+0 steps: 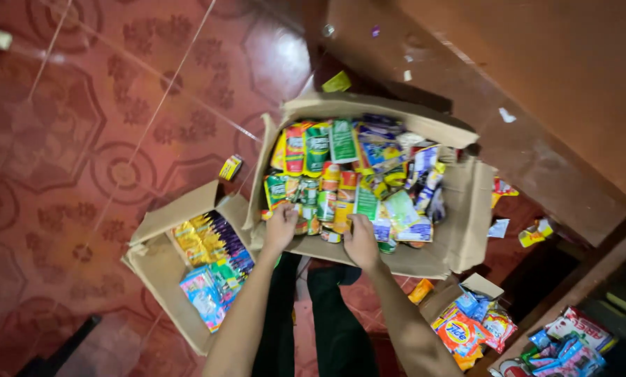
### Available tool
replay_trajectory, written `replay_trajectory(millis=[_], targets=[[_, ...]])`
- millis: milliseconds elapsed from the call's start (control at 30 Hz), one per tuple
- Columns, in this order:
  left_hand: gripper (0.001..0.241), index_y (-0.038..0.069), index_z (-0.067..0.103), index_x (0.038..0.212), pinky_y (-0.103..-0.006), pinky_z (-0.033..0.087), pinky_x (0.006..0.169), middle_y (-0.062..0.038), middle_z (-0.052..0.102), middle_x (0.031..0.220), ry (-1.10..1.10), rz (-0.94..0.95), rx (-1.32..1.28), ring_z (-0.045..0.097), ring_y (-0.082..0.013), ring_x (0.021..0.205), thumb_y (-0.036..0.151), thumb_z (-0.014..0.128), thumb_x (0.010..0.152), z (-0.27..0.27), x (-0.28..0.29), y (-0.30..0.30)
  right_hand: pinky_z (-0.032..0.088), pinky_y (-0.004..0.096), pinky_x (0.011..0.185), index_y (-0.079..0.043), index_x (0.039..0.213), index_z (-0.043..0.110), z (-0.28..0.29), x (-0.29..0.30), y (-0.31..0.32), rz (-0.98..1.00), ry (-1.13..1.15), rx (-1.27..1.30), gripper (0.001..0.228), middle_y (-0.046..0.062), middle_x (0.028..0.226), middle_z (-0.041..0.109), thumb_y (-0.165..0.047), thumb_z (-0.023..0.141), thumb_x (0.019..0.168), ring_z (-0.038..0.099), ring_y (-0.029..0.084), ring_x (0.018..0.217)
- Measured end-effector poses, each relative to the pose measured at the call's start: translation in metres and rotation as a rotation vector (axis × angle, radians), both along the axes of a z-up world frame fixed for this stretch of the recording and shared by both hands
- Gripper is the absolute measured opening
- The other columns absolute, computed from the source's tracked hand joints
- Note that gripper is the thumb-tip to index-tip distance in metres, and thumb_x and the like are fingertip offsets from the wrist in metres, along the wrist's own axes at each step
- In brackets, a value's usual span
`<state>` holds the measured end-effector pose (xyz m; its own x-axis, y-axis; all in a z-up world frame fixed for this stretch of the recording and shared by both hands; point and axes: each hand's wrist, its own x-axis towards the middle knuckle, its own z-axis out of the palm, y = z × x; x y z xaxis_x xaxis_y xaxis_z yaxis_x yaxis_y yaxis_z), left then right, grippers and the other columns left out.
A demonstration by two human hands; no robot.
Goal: Organizing and stocking small grocery items from cardboard boxes onto wooden shelves.
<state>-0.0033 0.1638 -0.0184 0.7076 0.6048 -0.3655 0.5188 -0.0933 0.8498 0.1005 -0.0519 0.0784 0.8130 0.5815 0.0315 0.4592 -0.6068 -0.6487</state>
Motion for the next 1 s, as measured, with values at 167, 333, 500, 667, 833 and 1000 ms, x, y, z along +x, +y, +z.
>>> replay_trajectory(millis=[167,333,500,667,833,1000], targets=[[0.034,0.004,0.066,0.122,-0.0376,0.059,0.085,-0.015,0.076,0.101,0.029,0.01,-0.059,0.076,-0.0262,0.092,0.02,0.064,0.092,-0.027,0.002,0.02,0.05,0.048,0.098,-0.002,0.116,0.061,-0.065,-0.02,0.001,-0.058,0.111,-0.124,0.033,0.021,0.113,0.063,-0.005,0.07,0.084,0.06,0.043,0.112],[0.039,0.004,0.066,0.122,-0.0388,0.057,0.088,-0.016,0.075,0.106,0.054,-0.048,-0.057,0.073,-0.0277,0.098,0.014,0.069,0.085,-0.035,0.004,0.026,0.047,0.05,0.1,0.001,0.121,0.055,-0.104,-0.035,-0.004,0.087,0.051,-0.012,0.041,0.026,0.119,0.059,-0.004,0.068,0.083,0.057,0.046,0.115],[0.035,0.003,0.065,0.12,-0.0375,0.057,0.092,-0.014,0.076,0.107,0.087,-0.121,-0.169,0.075,-0.0276,0.1,0.014,0.068,0.086,-0.024,0.003,0.039,0.048,0.049,0.095,0.001,0.123,0.054,-0.087,-0.034,0.009,0.058,0.188,-0.122,0.045,0.026,0.115,0.057,-0.012,0.074,0.084,0.056,0.046,0.11],[0.033,0.004,0.068,0.118,-0.0399,0.057,0.089,-0.016,0.076,0.104,0.123,-0.132,-0.087,0.074,-0.0303,0.097,0.014,0.068,0.087,-0.007,0.02,0.058,0.049,0.048,0.095,-0.002,0.118,0.057,-0.083,-0.012,0.029,0.058,0.238,-0.176,0.039,0.023,0.115,0.06,-0.021,0.075,0.09,0.058,0.043,0.111],[0.03,0.003,0.068,0.116,-0.0378,0.06,0.087,-0.016,0.077,0.101,0.007,-0.139,-0.12,0.077,-0.0284,0.094,0.013,0.065,0.088,-0.002,0.039,0.068,0.048,0.048,0.093,0.001,0.126,0.053,-0.072,-0.004,0.045,0.029,0.306,-0.245,0.048,0.024,0.117,0.057,-0.022,0.071,0.089,0.057,0.044,0.109],[0.031,0.003,0.067,0.117,-0.0375,0.058,0.088,-0.015,0.077,0.105,0.051,-0.139,-0.107,0.076,-0.0283,0.097,0.012,0.067,0.088,-0.03,0.051,0.077,0.052,0.051,0.088,-0.003,0.127,0.056,-0.058,-0.001,0.059,0.02,0.421,-0.458,0.047,0.023,0.114,0.069,-0.031,0.07,0.09,0.065,0.042,0.106]])
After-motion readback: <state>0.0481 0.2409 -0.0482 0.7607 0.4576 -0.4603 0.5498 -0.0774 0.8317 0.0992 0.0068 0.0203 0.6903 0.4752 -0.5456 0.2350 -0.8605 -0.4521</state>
